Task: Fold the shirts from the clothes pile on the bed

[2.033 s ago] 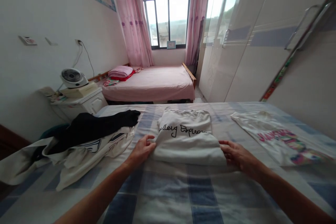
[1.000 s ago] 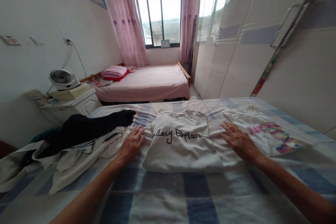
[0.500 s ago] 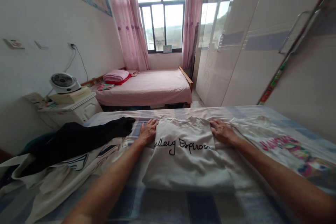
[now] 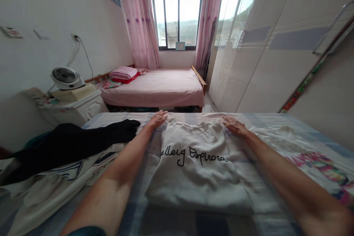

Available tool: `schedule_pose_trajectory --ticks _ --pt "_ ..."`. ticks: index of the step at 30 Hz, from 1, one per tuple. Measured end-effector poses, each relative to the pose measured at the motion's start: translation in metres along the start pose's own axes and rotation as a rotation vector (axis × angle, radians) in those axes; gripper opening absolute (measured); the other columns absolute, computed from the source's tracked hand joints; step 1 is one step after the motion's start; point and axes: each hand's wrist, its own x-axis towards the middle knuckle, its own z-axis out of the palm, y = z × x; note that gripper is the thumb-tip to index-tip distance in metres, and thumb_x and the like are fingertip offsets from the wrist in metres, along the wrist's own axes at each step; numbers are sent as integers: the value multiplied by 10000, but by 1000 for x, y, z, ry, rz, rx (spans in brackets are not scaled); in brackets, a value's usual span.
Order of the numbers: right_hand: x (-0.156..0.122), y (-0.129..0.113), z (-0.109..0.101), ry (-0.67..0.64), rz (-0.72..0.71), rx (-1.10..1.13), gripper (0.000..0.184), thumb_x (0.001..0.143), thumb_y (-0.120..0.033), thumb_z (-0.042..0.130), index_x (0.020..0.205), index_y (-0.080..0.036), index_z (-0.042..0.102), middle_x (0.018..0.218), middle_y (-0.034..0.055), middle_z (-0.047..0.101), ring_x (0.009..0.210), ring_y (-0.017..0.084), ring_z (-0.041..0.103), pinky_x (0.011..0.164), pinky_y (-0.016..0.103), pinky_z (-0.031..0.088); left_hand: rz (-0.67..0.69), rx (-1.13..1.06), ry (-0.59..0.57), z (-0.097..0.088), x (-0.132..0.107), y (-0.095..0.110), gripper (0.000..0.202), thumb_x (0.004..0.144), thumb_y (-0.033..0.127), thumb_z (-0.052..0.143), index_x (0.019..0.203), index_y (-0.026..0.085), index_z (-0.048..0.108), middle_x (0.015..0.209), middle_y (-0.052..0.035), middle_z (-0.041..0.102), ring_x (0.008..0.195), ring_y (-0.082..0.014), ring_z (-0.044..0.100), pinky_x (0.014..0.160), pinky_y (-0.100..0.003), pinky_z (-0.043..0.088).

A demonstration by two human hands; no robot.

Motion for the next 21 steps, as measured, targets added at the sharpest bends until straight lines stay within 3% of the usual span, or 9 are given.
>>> schedule_pose_trajectory --ticks 3,5,7,9,12,14,17,19,21 --pt "-43 -11 -24 148 -22 130 535 910 -380 287 1369 -145 430 1413 139 435 1302 262 377 1034 456 340 -29 7 80 -23 -47 -1 432 891 240 359 1251 92 548 1343 -137 512 1286 -215 419 1097 -331 290" --pt "-91 -32 -42 223 -236 276 517 907 -411 332 1337 -153 458 1394 128 458 1290 239 395 1054 425 324 52 -57 112 -35 -94 2 423 885 311 393 1228 140 572 1350 -98 509 1264 -195 448 1090 -307 314" --pt "-146 -60 -55 106 -515 365 497 892 -454 405 1319 -211 480 1373 93 489 1258 216 438 1050 391 334 123 -128 53 -42 -145 9 394 881 352 409 1172 183 613 1341 -78 520 1231 -203 488 1065 -333 362" --pt "-195 -91 -62 23 -707 367 550 828 -477 528 1327 -250 478 1378 72 490 1288 237 400 1072 415 294 153 -142 1 -45 -190 19 370 873 348 434 1158 203 620 1337 -77 526 1208 -213 512 1044 -354 392" --pt "-239 -132 -53 -14 -790 296 679 768 -453 609 1379 -233 410 1420 78 442 1307 269 363 1077 449 265 178 -80 3 -46 -237 35 359 861 264 449 1181 209 602 1367 -85 499 1249 -229 473 1049 -388 388" --pt "-247 -151 -41 31 -753 234 663 771 -399 607 1372 -201 409 1416 102 441 1297 287 366 1055 460 284 174 -8 19 -44 -254 40 378 855 218 443 1203 198 590 1384 -94 482 1291 -238 425 1070 -407 360" --pt "-234 -166 -28 93 -698 141 404 830 -235 506 1229 -179 528 1282 119 558 1194 264 478 965 402 370 114 101 27 -37 -266 38 397 885 250 410 1244 175 565 1396 -110 469 1318 -246 388 1088 -423 325" --pt "-215 -167 -34 84 -604 121 287 859 -145 399 1062 -178 599 1067 106 662 1003 219 598 829 320 430 59 157 46 -31 -269 32 437 913 327 380 1300 181 520 1430 -111 426 1337 -264 354 1092 -457 300" --pt "-191 -159 -55 112 -375 170 285 883 -167 342 958 -172 616 841 92 692 801 203 640 681 274 430 23 188 47 -24 -271 25 481 922 405 358 1341 204 482 1452 -104 393 1350 -289 325 1093 -497 269"
